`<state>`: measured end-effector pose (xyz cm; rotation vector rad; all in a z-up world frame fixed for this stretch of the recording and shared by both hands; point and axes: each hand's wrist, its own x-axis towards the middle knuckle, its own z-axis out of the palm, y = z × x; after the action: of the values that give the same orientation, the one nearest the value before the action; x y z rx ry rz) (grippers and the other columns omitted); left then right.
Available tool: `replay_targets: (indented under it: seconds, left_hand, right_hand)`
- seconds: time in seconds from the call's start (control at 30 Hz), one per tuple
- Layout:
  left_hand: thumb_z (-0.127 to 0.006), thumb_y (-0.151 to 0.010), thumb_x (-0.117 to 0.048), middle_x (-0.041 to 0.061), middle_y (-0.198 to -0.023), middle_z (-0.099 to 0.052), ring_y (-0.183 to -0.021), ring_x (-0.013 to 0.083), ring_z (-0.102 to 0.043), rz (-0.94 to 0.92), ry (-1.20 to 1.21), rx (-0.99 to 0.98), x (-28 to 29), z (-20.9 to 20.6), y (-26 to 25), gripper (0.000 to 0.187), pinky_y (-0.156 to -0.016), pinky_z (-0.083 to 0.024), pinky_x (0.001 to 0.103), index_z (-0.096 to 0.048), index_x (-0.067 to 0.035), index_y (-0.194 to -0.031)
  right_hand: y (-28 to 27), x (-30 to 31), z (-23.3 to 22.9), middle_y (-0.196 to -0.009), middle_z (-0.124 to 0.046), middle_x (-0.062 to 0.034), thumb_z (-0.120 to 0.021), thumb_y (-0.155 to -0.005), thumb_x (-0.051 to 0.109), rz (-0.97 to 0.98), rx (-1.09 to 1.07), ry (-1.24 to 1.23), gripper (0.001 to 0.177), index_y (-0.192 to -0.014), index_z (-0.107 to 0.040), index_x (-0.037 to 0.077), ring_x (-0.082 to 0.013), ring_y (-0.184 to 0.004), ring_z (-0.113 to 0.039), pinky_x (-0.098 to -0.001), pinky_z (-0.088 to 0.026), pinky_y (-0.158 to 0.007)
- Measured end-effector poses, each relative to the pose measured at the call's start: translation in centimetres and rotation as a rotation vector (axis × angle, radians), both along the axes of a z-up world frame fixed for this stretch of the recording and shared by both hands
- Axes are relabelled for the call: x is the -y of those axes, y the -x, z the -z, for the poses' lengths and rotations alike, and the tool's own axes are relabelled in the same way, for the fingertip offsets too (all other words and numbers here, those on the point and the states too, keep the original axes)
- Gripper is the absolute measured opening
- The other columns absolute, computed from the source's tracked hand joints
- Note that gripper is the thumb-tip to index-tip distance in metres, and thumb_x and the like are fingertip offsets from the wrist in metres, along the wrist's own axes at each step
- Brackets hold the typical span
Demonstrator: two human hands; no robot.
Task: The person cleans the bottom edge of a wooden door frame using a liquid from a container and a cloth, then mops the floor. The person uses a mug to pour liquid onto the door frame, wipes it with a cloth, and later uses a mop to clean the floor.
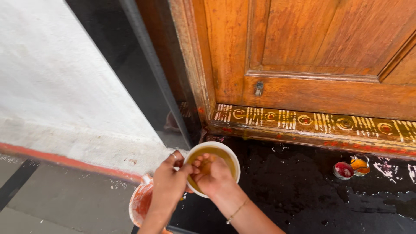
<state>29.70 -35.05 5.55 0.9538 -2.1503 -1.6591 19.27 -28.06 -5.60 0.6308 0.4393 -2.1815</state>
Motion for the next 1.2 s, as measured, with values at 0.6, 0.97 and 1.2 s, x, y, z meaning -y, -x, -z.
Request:
replay_targets:
  seconds: [0.6,0.97,1.2]
  left_hand:
    - [-0.062,-0.084,-0.003,0.015,-0.066,-0.065,-0.048,0.0202,-0.063,0.026,-0.015,-0.065,-0.4,5.8,7.7,0.010,-0.038,-0.054,0.033,-0.062,0.006,-0.081]
    - [-0.073,-0.087,-0.031,0.022,-0.102,-0.064,-0.075,0.0419,-0.065,-0.046,0.927,-0.032,-1.5,0.3,8.0,0.034,-0.061,-0.051,0.051,-0.063,-0.002,-0.102]
    - [-0.070,-0.093,-0.023,0.015,-0.113,-0.062,-0.101,0.0372,-0.060,0.161,1.185,-0.837,-8.4,-6.0,15.7,0.024,-0.086,-0.050,0.047,-0.061,-0.005,-0.106]
  right_hand:
    - [8.6,-1.4,2.4,-0.078,-0.051,-0.0032,-0.039,-0.106,0.019,0.251,0.196,-0.185,0.026,-0.083,-0.050,0.013,-0.0178,-0.065,-0.047,-0.0334,-0.041,-0.061]
    - [17.9,0.0,-2.3,-0.073,-0.052,-0.0076,-0.041,-0.100,0.012,0.002,-0.089,0.437,0.019,-0.083,-0.046,0.007,-0.0202,-0.065,-0.051,-0.0318,-0.041,-0.056]
    - [30.3,-8.4,12.1,-0.074,-0.054,-0.0105,-0.049,-0.101,0.009,0.088,-0.297,0.149,0.015,-0.089,-0.057,0.006,-0.0236,-0.063,-0.052,-0.0357,-0.046,-0.053]
